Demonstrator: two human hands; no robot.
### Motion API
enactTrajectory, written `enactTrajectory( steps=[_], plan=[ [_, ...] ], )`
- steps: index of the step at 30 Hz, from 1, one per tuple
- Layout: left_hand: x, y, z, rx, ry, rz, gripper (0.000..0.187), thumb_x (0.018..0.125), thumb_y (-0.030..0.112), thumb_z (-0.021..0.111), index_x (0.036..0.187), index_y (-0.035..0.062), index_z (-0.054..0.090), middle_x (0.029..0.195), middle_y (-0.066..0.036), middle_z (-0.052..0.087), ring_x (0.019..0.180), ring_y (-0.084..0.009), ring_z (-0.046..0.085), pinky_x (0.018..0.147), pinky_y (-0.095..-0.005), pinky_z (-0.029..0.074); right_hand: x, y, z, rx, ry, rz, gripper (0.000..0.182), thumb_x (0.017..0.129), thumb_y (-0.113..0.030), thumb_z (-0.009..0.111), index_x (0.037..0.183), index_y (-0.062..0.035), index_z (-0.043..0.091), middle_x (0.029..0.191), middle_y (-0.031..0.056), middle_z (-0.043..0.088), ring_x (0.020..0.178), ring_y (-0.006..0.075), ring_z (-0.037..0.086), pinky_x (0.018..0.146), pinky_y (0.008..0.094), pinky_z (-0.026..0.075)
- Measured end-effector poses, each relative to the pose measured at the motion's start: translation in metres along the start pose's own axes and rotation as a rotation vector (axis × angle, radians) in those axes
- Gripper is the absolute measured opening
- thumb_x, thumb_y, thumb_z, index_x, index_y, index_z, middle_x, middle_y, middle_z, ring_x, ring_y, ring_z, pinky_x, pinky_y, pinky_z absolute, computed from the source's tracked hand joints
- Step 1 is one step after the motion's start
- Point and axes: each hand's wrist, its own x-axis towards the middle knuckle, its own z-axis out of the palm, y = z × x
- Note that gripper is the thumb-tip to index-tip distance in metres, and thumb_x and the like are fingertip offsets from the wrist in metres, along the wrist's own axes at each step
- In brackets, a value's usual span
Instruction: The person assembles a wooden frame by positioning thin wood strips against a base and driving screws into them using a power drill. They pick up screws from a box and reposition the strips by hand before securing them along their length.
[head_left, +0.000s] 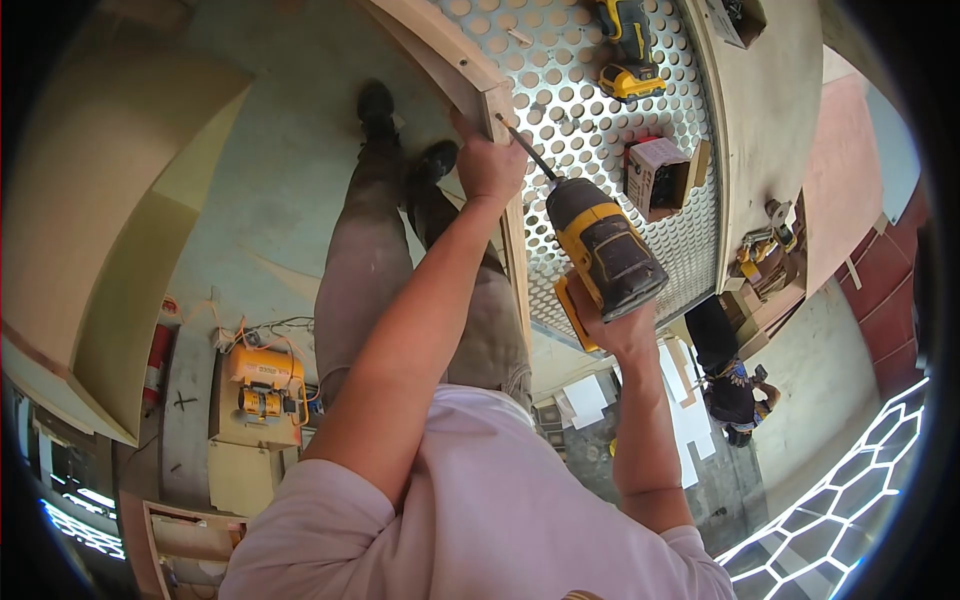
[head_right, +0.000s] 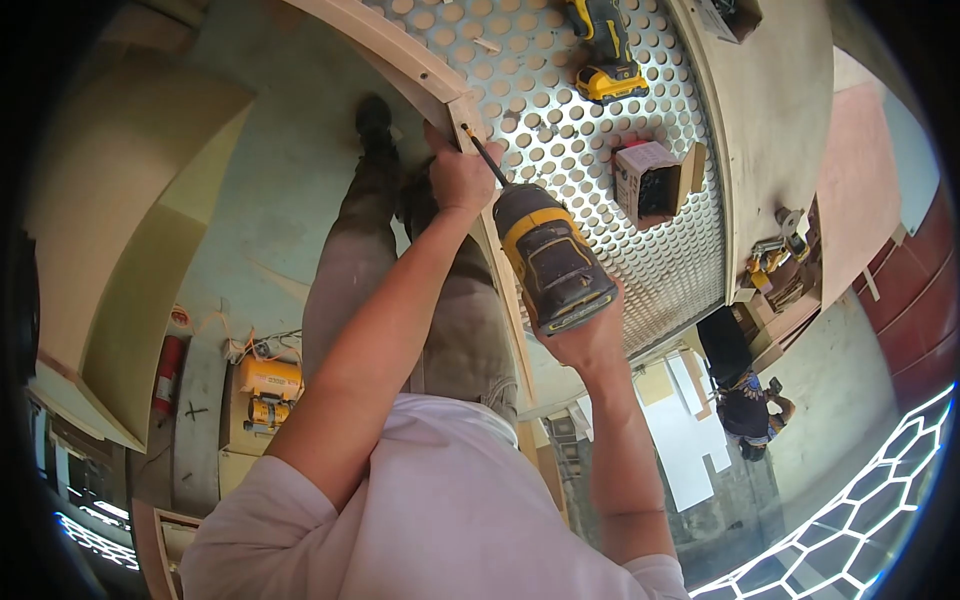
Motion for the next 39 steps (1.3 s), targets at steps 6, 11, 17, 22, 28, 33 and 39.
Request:
enactTrajectory(
  steps=[6,11,17,22,28,33,39],
  plan=[
    [0.001,0.001,-0.001,-0.067,-0.023,-0.062,0.110,0.072,0.031,0.080,0.155,-0.0006,0.015,0.106,-0.031,0.070,0.098,-0.0495,0.069,0.085,-0.0503,0.057,0.015,-0.013,-0.007,0.117,-0.023,0.026,0.041,0.068,-0.005,0.080,0.108,-0.0025,0.070,0.094,0.0108,0.076,0.084,0.0233,0.075,0.078,0.0312,0.057],
    [0.003,0.001,-0.002,-0.080,-0.013,-0.052,0.112,0.071,0.033,0.082,0.154,-0.0023,0.016,0.104,-0.031,0.070,0.097,-0.0501,0.068,0.084,-0.0506,0.057,0.020,-0.010,-0.008,0.080,-0.039,0.017,0.046,0.069,-0.005,0.081,0.113,-0.0020,0.069,0.098,0.0117,0.076,0.087,0.0221,0.075,0.080,0.0306,0.057],
    [0.004,-0.003,0.001,-0.070,-0.016,-0.065,0.113,0.070,0.034,0.082,0.153,-0.0023,0.016,0.102,-0.031,0.070,0.094,-0.0504,0.069,0.081,-0.0513,0.058,0.022,-0.021,-0.010,0.098,-0.020,0.049,0.032,0.075,-0.010,0.080,0.105,-0.0038,0.070,0.096,0.0131,0.074,0.087,0.0314,0.073,0.077,0.0385,0.058],
    [0.005,-0.008,0.004,-0.080,0.006,-0.019,0.112,0.069,0.033,0.081,0.154,0.0005,0.015,0.099,-0.031,0.070,0.092,-0.0512,0.068,0.080,-0.0521,0.058,0.026,-0.020,-0.011,0.092,-0.094,0.121,0.047,0.071,-0.010,0.083,0.115,-0.0036,0.068,0.093,0.0111,0.076,0.084,0.0257,0.076,0.076,0.0311,0.057],
    [0.005,-0.009,0.003,-0.127,0.003,-0.010,0.108,0.069,0.033,0.079,0.153,0.0026,0.019,0.099,-0.029,0.071,0.092,-0.0515,0.068,0.080,-0.0523,0.058,0.028,-0.017,-0.011,0.056,-0.051,0.004,0.047,0.071,-0.011,0.084,0.115,-0.0040,0.068,0.093,0.0112,0.075,0.085,0.0304,0.075,0.074,0.0321,0.058],
    [0.006,-0.008,0.002,-0.136,0.006,-0.009,0.108,0.069,0.032,0.079,0.153,0.0037,0.018,0.100,-0.029,0.071,0.093,-0.0512,0.068,0.082,-0.0527,0.058,0.030,-0.017,-0.013,0.089,-0.079,0.031,0.046,0.071,-0.011,0.084,0.114,-0.0039,0.068,0.095,0.0116,0.074,0.085,0.0314,0.075,0.073,0.0331,0.058],
    [0.004,-0.004,0.000,-0.138,-0.033,-0.061,0.109,0.069,0.031,0.078,0.155,0.0033,0.016,0.102,-0.029,0.071,0.095,-0.0505,0.068,0.083,-0.0507,0.058,0.034,-0.023,-0.014,0.155,-0.054,0.078,0.043,0.071,-0.012,0.084,0.110,-0.0052,0.069,0.092,0.0115,0.073,0.083,0.0317,0.075,0.071,0.0356,0.058]
  ],
)
